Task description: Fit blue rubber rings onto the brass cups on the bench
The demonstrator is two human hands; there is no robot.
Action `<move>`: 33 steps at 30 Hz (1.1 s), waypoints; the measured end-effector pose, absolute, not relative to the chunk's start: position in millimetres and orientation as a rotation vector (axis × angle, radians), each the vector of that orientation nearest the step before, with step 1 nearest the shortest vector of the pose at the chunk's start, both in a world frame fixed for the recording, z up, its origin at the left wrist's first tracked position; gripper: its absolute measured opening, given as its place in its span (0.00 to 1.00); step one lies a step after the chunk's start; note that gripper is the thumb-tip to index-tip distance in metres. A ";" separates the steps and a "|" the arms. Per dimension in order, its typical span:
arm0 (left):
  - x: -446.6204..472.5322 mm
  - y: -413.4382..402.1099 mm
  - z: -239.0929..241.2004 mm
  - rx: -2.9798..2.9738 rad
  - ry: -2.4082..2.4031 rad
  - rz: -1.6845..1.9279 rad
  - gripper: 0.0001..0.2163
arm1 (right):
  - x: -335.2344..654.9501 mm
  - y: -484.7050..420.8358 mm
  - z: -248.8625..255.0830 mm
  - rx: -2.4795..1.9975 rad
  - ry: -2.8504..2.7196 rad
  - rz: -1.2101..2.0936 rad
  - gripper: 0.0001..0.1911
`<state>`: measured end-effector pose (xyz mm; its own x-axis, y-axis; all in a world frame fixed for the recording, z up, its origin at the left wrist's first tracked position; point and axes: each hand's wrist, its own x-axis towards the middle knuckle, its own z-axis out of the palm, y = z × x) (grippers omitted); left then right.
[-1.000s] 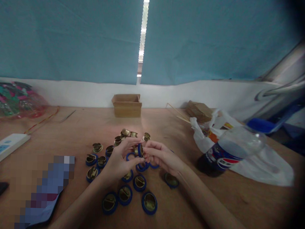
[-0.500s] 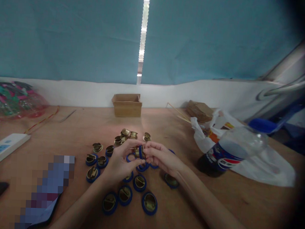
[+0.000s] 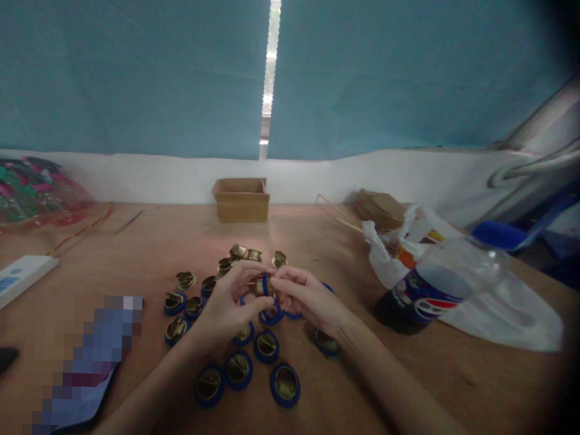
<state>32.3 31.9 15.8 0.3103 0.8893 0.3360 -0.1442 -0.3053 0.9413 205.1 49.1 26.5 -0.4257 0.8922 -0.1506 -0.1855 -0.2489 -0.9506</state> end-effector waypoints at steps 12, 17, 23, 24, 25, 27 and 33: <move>28.7 33.6 17.0 1.613 0.969 1.126 0.11 | 192.5 44.2 16.6 -1.065 -1.454 1.469 0.16; 31.9 32.5 17.6 1.582 0.986 1.115 0.12 | 189.9 41.3 19.5 -1.087 -1.457 1.415 0.17; 30.4 35.4 14.3 1.599 0.994 1.119 0.13 | 186.5 37.0 25.0 -1.101 -1.458 1.397 0.16; 29.8 36.1 13.7 1.606 0.996 1.118 0.13 | 186.0 36.6 25.0 -1.106 -1.459 1.391 0.16; 29.3 36.7 13.3 1.612 0.997 1.115 0.13 | 185.5 36.2 24.9 -1.111 -1.459 1.387 0.16; 28.5 37.4 13.1 1.611 1.002 1.108 0.14 | 184.5 35.2 24.9 -1.114 -1.459 1.386 0.15; 28.5 36.9 17.1 1.580 1.016 1.114 0.13 | 183.2 33.0 27.2 -1.109 -1.479 1.362 0.15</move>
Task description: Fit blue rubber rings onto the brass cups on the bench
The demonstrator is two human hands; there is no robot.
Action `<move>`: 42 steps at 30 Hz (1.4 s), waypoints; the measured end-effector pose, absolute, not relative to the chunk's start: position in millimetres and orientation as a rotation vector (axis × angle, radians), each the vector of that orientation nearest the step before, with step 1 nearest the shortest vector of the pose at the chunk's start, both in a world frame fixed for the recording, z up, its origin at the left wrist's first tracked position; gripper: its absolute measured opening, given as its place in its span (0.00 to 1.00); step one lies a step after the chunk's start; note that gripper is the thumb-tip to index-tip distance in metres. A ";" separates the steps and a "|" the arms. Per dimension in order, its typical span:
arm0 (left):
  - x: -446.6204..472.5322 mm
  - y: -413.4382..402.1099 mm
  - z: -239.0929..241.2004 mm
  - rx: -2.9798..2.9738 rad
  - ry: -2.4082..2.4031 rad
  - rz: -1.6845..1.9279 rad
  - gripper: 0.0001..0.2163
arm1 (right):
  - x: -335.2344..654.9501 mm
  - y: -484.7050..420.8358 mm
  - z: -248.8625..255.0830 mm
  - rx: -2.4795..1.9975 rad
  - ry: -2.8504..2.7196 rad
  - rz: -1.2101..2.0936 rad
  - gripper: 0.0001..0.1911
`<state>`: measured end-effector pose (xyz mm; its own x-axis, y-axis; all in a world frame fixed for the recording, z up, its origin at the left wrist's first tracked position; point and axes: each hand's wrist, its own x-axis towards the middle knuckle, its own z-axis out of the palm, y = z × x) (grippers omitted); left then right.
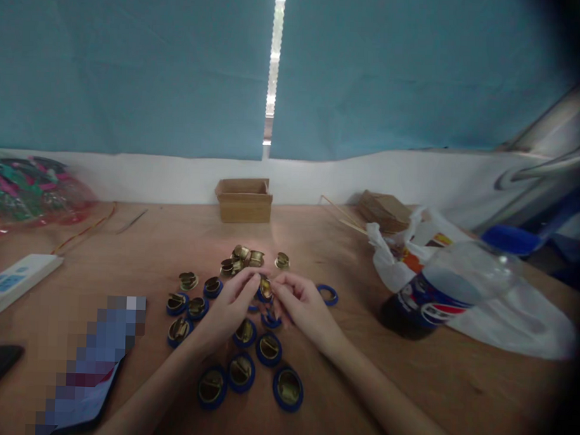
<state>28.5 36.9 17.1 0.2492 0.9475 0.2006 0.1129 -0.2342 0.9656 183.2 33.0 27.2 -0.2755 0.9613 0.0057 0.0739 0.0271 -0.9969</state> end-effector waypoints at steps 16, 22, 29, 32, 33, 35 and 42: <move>34.8 29.1 21.4 1.424 0.740 1.166 0.11 | 183.8 41.5 16.6 -1.075 -1.396 1.157 0.11; 34.1 30.3 17.4 1.406 0.712 1.167 0.14 | 188.6 46.4 11.3 -1.187 -1.378 1.308 0.12; 32.5 32.2 13.2 1.568 0.970 1.205 0.12 | 195.1 43.9 27.5 -1.084 -1.337 1.250 0.13; 30.7 32.5 11.4 1.713 1.113 1.199 0.12 | 195.4 40.4 29.2 -1.060 -1.416 1.086 0.10; 30.0 32.6 11.3 1.767 1.140 1.198 0.12 | 195.1 38.6 28.8 -1.052 -1.471 1.035 0.08; 28.9 32.8 11.8 1.904 1.179 1.202 0.12 | 194.0 34.8 27.4 -1.045 -1.612 0.944 0.05; 27.3 32.7 8.7 2.319 1.203 1.173 0.17 | 192.7 29.7 26.1 -1.052 -1.995 0.709 0.08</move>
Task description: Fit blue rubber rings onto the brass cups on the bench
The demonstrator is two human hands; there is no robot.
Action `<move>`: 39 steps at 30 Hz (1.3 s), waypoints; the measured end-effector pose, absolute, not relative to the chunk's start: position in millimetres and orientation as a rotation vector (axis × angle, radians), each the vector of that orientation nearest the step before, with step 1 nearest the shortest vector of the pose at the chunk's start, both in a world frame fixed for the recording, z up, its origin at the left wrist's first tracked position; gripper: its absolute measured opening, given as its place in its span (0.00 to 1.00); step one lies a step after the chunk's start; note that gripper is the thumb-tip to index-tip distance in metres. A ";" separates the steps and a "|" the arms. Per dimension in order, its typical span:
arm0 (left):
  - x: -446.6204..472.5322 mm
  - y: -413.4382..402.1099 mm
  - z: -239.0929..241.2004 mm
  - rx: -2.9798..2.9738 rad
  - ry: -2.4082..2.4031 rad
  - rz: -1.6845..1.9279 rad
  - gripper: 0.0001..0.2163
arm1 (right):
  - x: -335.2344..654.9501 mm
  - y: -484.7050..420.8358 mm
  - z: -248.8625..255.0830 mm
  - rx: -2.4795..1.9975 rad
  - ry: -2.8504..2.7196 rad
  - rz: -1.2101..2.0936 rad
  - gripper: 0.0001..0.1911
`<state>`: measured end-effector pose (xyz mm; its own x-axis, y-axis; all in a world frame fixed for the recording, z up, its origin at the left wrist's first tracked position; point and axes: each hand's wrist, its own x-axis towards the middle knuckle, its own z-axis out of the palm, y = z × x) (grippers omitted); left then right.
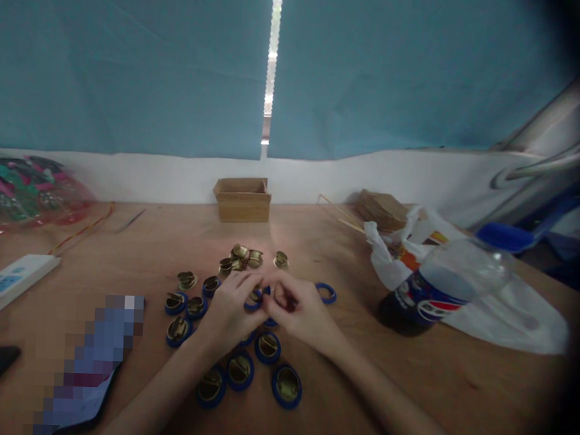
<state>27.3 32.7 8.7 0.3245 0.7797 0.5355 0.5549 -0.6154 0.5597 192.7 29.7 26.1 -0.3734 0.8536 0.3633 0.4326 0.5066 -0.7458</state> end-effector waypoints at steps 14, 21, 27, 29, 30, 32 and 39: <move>34.3 28.1 4.6 2.302 1.112 1.120 0.34 | 197.3 34.3 25.8 -1.013 -2.247 0.451 0.07; 28.3 29.1 11.5 2.294 1.166 1.028 0.26 | 238.4 61.5 39.4 -1.225 -1.769 0.750 0.14; 27.5 27.8 2.5 2.358 1.142 0.804 0.15 | 277.5 72.4 41.6 -1.240 -2.025 1.291 0.14; 27.9 26.9 1.2 2.354 1.152 0.776 0.16 | 281.6 72.1 41.5 -1.243 -2.087 1.331 0.12; 27.9 26.7 1.2 2.351 1.167 0.766 0.16 | 282.4 71.7 41.5 -1.247 -2.113 1.348 0.12; 27.8 26.9 1.8 2.346 1.207 0.734 0.16 | 282.6 70.8 41.8 -1.242 -2.165 1.377 0.10; 26.6 29.7 -0.2 2.357 1.197 0.685 0.19 | 284.4 69.4 45.3 -1.285 -2.283 1.351 0.07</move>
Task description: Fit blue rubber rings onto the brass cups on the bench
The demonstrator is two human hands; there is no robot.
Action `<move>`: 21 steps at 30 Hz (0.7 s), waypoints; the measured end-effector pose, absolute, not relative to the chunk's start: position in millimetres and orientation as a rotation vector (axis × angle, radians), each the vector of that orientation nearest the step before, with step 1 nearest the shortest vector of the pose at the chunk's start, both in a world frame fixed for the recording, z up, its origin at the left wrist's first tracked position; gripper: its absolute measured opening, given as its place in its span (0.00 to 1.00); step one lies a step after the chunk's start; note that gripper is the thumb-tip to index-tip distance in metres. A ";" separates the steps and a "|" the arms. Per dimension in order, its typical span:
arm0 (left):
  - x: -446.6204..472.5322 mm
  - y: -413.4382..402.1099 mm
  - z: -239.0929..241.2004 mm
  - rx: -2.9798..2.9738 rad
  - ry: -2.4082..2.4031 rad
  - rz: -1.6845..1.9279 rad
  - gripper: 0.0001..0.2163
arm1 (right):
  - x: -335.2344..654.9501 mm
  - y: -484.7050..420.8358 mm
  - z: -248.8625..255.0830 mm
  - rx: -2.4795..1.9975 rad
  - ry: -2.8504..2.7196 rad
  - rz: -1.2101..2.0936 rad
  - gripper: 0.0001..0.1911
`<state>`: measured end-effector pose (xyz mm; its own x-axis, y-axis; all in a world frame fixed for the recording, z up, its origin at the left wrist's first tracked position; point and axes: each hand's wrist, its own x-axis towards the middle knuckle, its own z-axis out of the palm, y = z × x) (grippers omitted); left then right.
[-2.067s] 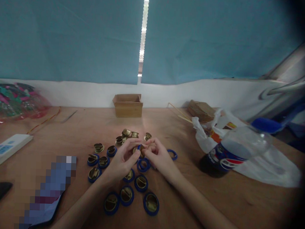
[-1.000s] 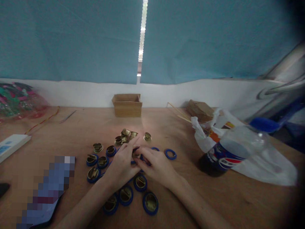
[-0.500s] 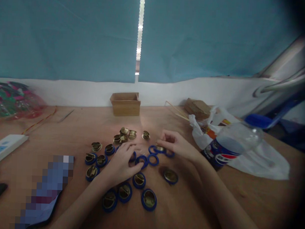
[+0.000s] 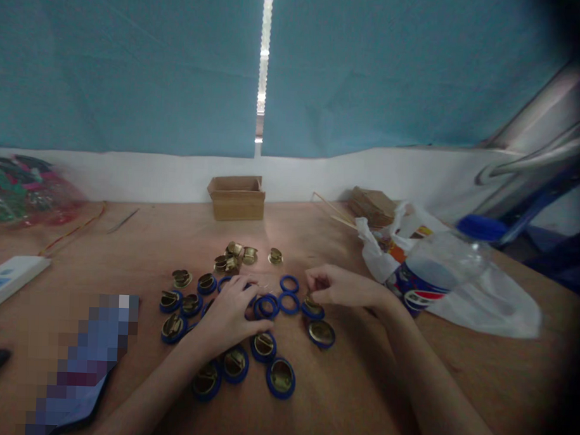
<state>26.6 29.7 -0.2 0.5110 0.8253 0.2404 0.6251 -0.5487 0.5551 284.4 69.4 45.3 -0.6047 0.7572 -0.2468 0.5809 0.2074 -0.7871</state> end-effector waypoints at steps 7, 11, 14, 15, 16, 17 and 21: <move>29.6 28.0 0.5 2.422 1.219 0.687 0.15 | 287.5 69.2 45.5 -1.457 -2.354 1.206 0.05; 31.5 27.1 3.9 2.441 1.242 0.737 0.12 | 287.2 69.3 43.9 -1.450 -2.349 1.177 0.05; 30.3 29.0 4.2 2.423 1.279 0.794 0.10 | 286.2 68.7 43.9 -1.410 -2.345 1.232 0.06; 29.3 30.3 3.6 2.415 1.299 0.819 0.10 | 285.8 68.4 44.0 -1.391 -2.344 1.258 0.07; 28.0 31.9 2.8 2.406 1.319 0.854 0.11 | 285.3 68.0 44.0 -1.370 -2.345 1.286 0.07; 26.6 33.8 1.7 2.394 1.335 0.895 0.12 | 284.8 67.7 44.0 -1.349 -2.348 1.310 0.08; 20.6 41.3 -3.0 2.343 1.396 1.036 0.17 | 282.3 67.3 42.7 -1.325 -2.349 1.344 0.08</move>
